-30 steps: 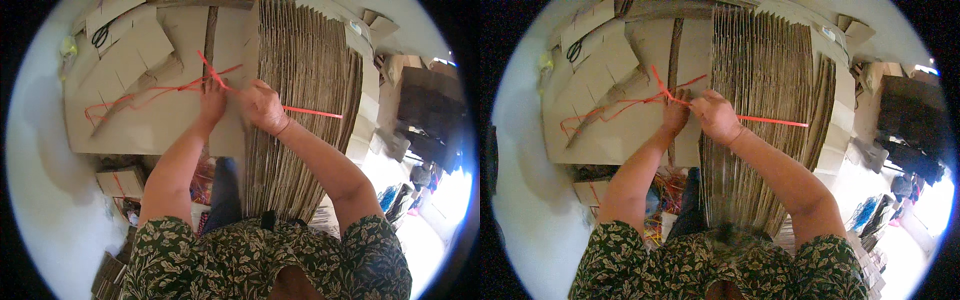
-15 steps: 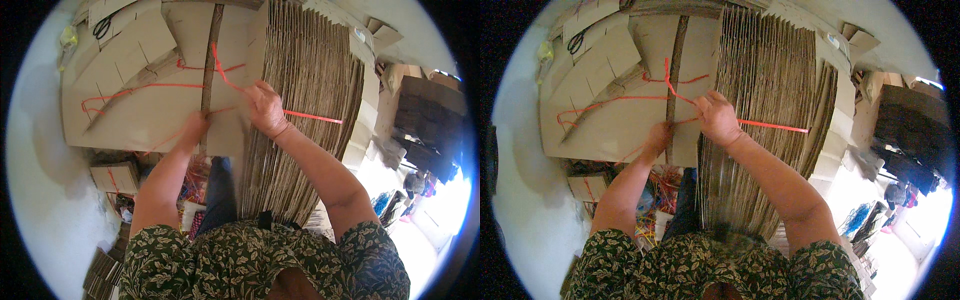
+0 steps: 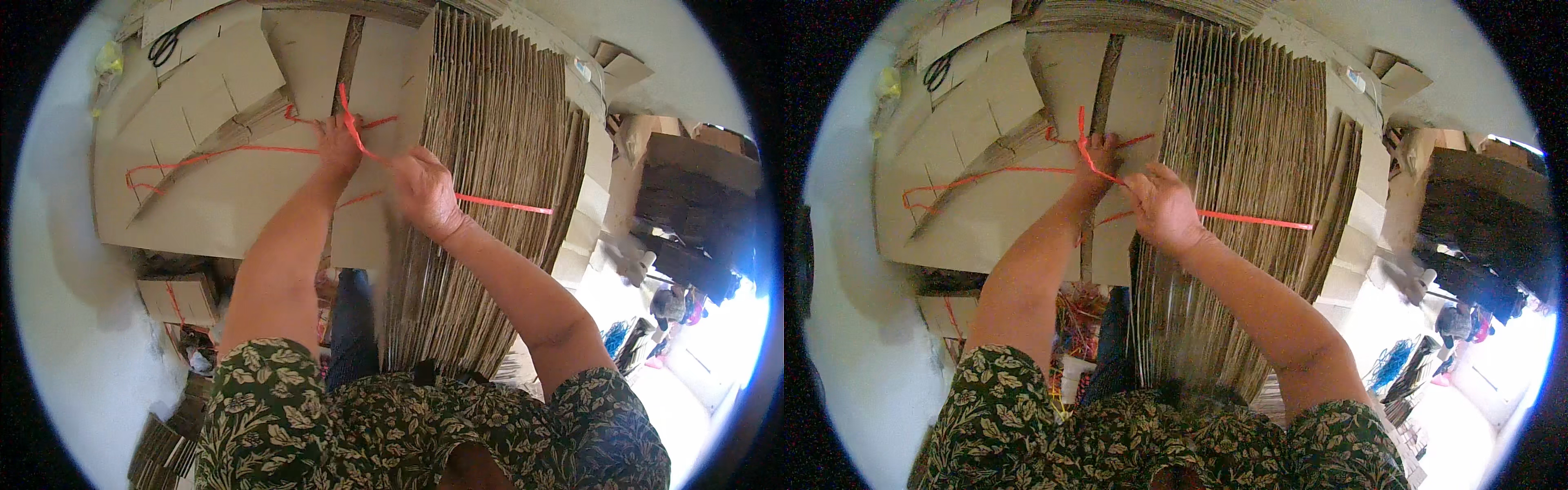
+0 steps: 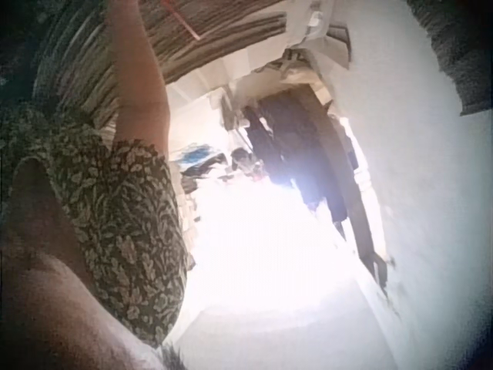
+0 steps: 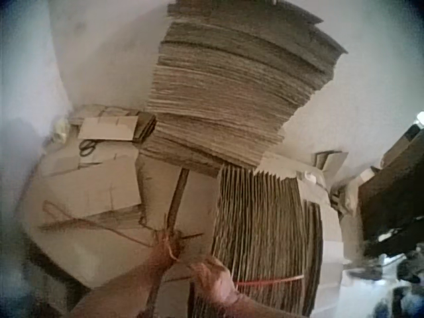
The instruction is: The person aligns a large stack of flat cardboard sheets on a table, then uses a red plastic tie to secure the stack into a bundle. The person cuts the excess tie with scissors and places the finished bundle aside.
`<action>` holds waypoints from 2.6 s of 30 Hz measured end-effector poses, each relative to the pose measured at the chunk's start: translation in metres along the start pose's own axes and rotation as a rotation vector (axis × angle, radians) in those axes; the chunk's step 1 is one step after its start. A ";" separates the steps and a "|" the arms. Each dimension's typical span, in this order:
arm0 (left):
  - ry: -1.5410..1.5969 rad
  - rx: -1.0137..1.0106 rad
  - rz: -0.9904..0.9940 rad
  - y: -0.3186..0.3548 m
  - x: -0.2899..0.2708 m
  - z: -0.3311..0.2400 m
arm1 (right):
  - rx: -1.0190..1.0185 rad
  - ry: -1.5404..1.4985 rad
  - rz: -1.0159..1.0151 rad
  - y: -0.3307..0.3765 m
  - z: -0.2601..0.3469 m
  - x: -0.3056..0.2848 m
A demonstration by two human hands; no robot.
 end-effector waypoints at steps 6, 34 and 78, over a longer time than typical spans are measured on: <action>0.317 -0.273 0.389 0.009 -0.006 0.007 | -0.078 0.045 0.050 0.001 0.000 -0.004; 1.083 -0.373 0.354 0.113 -0.150 -0.010 | -0.025 0.023 -0.040 0.001 0.006 0.000; 0.837 0.210 0.021 0.063 -0.164 -0.006 | -0.118 -0.211 -0.109 0.012 0.000 -0.006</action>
Point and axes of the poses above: each hand's wrist, its own y-axis away from the middle knuckle, its own x-axis out of the palm, z = x × y, the point moved 3 cm from there along -y, towards the middle knuckle, and after that the axes turned 10 degrees about -z, right-handed, at the moved point
